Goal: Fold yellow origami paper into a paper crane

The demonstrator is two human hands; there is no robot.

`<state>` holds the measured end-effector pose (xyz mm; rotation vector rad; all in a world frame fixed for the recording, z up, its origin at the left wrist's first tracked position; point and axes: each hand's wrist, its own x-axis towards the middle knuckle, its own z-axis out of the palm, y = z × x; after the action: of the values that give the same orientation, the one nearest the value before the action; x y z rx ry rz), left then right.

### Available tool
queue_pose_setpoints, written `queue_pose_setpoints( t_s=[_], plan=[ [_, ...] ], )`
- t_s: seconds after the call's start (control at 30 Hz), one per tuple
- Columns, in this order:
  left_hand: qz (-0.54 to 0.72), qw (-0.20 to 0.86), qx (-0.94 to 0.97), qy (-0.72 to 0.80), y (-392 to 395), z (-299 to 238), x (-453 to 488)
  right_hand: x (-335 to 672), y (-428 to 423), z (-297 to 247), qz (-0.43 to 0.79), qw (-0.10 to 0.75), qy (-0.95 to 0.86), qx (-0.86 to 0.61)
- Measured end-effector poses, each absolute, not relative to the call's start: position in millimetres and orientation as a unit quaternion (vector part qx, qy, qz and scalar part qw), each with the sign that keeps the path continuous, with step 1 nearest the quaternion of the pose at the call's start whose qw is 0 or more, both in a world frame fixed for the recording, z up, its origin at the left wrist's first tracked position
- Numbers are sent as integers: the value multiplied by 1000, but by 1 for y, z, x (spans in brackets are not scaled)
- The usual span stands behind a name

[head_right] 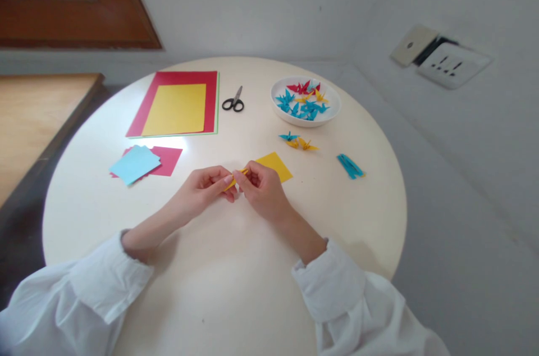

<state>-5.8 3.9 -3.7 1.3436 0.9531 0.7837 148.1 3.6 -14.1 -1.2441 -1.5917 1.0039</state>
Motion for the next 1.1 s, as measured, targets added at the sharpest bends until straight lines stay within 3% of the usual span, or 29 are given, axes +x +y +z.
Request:
queue_pose_setpoints(
  t_s=[0.43, 0.67, 0.93, 1.1],
  plan=[
    [286, 582, 641, 410, 5, -5, -10, 149, 2, -12, 459, 416, -632, -466],
    [257, 581, 654, 411, 2, 1, -8, 149, 1, -10, 424, 414, -640, -488],
    [272, 559, 658, 425, 0, 1, -6, 148, 1, -13, 383, 422, -654, -499],
    [307, 536, 647, 446, 0, -3, -6, 147, 4, -15, 438, 447, -605, -492]
  ],
)
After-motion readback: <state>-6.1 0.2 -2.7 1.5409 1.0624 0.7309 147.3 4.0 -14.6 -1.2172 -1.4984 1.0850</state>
